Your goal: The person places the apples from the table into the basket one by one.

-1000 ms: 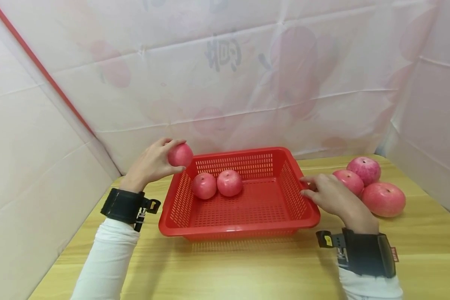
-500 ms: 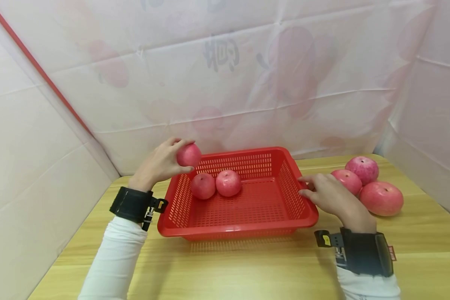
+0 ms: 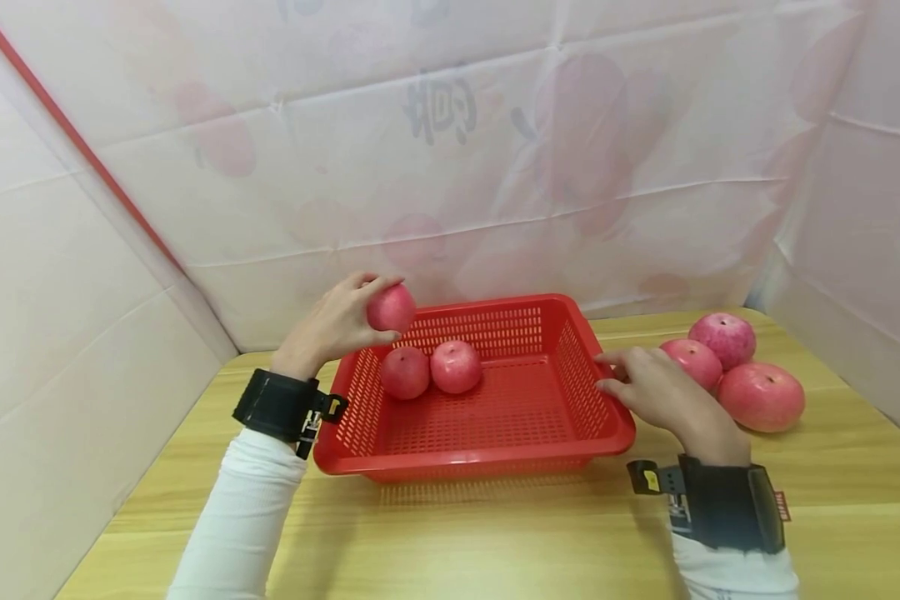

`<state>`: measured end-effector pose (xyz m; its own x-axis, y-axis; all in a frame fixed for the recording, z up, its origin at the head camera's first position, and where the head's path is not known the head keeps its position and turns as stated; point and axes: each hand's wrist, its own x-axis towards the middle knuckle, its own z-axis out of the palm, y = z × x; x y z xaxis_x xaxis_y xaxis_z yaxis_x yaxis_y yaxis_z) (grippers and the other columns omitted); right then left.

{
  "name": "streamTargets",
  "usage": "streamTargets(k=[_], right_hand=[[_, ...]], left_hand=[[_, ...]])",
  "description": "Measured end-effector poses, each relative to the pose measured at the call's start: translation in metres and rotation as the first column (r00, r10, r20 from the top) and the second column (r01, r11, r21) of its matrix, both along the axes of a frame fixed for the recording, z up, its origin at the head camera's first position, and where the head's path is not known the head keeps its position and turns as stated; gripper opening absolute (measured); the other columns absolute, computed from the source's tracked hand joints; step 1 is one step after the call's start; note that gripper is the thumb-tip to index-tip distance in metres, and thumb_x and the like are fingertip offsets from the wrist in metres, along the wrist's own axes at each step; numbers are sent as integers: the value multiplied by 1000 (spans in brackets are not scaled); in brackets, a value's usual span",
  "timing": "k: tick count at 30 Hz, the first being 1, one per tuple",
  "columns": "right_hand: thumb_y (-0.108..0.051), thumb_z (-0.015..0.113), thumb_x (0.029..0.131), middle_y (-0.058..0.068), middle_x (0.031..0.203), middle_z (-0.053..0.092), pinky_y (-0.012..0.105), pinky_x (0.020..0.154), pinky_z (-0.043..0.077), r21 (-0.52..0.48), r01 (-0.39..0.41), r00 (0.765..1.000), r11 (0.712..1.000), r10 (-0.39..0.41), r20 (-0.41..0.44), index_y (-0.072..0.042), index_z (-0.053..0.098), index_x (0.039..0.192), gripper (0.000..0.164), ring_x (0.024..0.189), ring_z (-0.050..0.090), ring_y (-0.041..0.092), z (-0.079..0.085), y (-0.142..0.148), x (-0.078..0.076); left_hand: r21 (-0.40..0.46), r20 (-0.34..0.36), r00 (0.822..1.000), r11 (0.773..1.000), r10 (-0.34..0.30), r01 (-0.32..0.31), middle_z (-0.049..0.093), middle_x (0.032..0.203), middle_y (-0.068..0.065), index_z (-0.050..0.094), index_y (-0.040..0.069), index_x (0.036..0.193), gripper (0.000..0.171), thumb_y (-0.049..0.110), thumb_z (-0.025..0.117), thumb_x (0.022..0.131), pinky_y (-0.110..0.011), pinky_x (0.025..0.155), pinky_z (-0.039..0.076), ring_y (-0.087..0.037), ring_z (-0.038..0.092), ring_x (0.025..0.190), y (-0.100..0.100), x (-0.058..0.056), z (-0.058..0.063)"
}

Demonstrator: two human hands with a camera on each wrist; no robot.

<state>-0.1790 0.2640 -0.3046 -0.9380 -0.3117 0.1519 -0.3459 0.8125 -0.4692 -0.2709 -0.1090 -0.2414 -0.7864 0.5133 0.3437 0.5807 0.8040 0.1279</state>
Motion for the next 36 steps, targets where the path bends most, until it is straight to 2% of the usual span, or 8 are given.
streamTargets(k=[12,28,36], right_hand=[[-7,62,82,12,83,66,38,59,55,-16,14,1000,1000,-14,16,9,54,114,37,67,58,14,-2,-1,1],[-9,62,82,13,84,66,39,61,54,-20,7,1000,1000,-6,14,9,55,114,37,69,59,15,-1,-3,0],[-8,62,81,13,84,66,39,60,55,-18,12,1000,1000,-12,6,9,55,113,37,68,59,15,-1,-1,0]], left_hand=[[-16,12,998,998,-60,60,45,122,-9,43,25,132,70,37,73,70,-43,77,50,-23,46,100,23,-1,-7],[-23,5,996,996,-85,85,45,120,-8,43,25,132,70,35,74,70,-43,77,50,-21,45,100,36,-1,-9],[-36,-35,993,993,-116,114,46,118,-8,45,23,131,70,35,74,69,-41,76,50,-21,46,99,43,-3,-9]])
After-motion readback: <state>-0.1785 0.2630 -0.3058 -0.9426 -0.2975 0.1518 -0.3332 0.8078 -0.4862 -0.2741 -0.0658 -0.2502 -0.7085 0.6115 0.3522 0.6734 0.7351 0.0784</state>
